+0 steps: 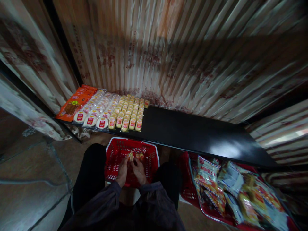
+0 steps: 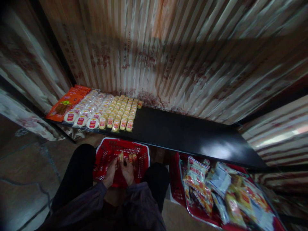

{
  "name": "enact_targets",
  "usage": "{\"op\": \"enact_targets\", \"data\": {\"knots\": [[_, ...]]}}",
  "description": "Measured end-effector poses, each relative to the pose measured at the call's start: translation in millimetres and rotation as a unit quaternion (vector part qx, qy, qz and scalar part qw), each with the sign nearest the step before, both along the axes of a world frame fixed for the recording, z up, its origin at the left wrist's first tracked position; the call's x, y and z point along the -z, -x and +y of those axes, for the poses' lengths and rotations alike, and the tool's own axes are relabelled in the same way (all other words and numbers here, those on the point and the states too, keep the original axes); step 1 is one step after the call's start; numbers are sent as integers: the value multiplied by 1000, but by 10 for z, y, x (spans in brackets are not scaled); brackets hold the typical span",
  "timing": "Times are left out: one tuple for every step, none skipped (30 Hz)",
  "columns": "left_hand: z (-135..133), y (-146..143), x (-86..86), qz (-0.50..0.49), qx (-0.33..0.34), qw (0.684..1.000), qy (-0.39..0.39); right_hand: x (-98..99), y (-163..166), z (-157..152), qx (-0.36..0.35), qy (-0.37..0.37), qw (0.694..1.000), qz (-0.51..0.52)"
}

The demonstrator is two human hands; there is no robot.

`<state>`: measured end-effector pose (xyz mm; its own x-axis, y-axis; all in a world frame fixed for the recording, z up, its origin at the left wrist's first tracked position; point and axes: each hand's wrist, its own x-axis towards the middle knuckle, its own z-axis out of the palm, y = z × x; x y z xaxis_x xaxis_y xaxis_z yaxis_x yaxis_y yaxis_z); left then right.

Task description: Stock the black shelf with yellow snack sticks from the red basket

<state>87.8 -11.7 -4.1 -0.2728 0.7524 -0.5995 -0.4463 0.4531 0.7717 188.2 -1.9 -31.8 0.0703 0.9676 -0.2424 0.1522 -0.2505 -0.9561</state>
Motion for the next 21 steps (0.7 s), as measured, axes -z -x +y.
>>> {"op": "enact_targets", "data": {"knots": [[3,-3,-3,11,1,1000,-7,-7,-6,0,9,5,1000,-15],[7,-6,-13,23,3,1000,-14,-16,-12,-1,16,7,999,-31],[11,-12,-28,34,6,999,-19,-27,-19,-3,21,6,999,-44],[17,-19,-47,44,11,999,-23,-41,-25,-6,23,1,998,-53],[24,-28,-70,51,15,998,-25,-57,-30,-8,26,-4,998,-63],[34,-39,-95,57,15,998,-26,-76,-34,-10,28,-8,997,-72],[44,-50,-119,61,12,998,-27,-97,-35,-11,31,-16,996,-77],[56,-61,-142,65,9,997,-33,-122,-36,-10,36,-26,996,-81],[68,-72,-163,69,6,997,-42,-149,-34,-9,43,-39,995,-84],[79,-81,-183,75,5,996,-53,-178,-32,-7,48,-53,994,-86],[90,-89,-201,80,5,995,-66,-208,-31,-4,51,-68,993,-86],[100,-96,-219,86,9,993,-77,-236,-31,-1,56,-82,991,-86],[109,-104,-236,90,14,992,-85,-262,-33,2,59,-93,990,-87],[117,-112,-255,92,18,991,-92,-284,-39,5,63,-101,989,-89],[125,-122,-275,95,23,991,-97,-302,-47,8,68,-105,988,-93],[133,-133,-297,98,28,990,-102,-317,-58,11,75,-107,987,-97],[141,-147,-324,101,31,988,-108,-331,-70,15,83,-108,986,-101],[150,-162,-354,105,35,987,-115,-347,-83,19,90,-108,985,-103],[160,-178,-390,110,38,985,-123,-366,-97,24,96,-108,984,-102],[172,-196,-431,116,42,984,-131,-391,-109,30,102,-109,984,-99],[185,-214,-475,120,47,982,-139,-422,-121,39,105,-110,984,-93]]}}
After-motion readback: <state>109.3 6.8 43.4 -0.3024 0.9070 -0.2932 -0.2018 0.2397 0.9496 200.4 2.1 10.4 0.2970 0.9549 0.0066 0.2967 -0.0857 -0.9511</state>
